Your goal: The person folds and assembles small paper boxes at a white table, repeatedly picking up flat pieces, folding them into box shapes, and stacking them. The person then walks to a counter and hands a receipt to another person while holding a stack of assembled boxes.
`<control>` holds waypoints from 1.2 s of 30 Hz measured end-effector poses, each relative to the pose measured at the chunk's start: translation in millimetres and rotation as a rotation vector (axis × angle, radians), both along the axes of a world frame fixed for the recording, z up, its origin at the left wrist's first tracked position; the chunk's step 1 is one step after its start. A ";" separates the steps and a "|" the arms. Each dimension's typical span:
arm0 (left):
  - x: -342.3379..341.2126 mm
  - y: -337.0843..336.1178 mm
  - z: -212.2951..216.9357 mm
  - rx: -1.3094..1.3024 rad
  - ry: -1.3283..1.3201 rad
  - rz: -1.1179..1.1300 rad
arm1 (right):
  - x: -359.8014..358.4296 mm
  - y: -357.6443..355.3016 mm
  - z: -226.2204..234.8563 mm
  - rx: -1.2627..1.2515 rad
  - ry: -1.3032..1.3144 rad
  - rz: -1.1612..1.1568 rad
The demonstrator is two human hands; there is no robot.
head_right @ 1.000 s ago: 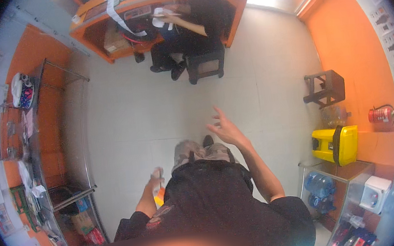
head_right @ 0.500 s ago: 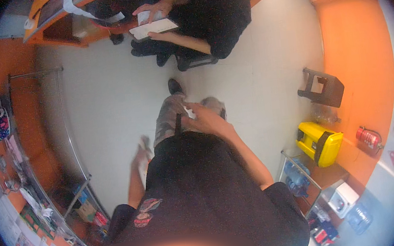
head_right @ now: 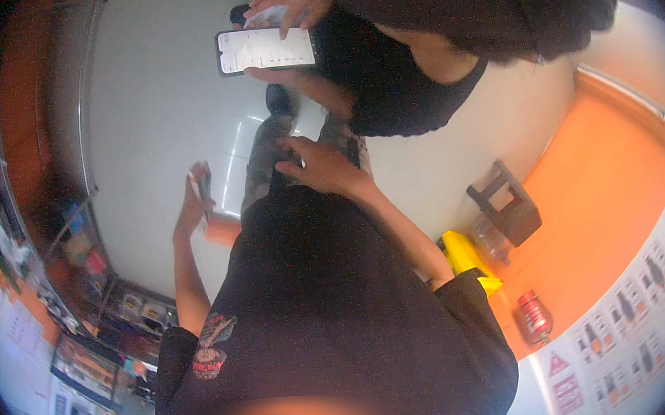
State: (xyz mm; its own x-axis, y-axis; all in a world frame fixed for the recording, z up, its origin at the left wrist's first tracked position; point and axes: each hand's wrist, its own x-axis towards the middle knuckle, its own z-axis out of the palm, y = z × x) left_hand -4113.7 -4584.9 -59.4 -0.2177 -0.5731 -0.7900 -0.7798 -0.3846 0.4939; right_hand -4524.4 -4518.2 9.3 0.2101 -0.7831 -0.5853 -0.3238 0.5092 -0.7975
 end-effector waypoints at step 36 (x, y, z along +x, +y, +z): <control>-73.1 220.9 0.7 0.453 -0.064 0.422 | -42.5 -3.3 -8.3 0.032 -0.272 0.360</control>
State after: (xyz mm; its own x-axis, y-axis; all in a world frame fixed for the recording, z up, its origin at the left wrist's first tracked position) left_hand -4186.8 -4363.9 -58.7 0.0101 -0.2043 -0.9789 -0.5373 -0.8267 0.1670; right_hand -4566.9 -4521.4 1.0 0.6154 -0.6145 -0.4937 -0.2660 0.4277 -0.8639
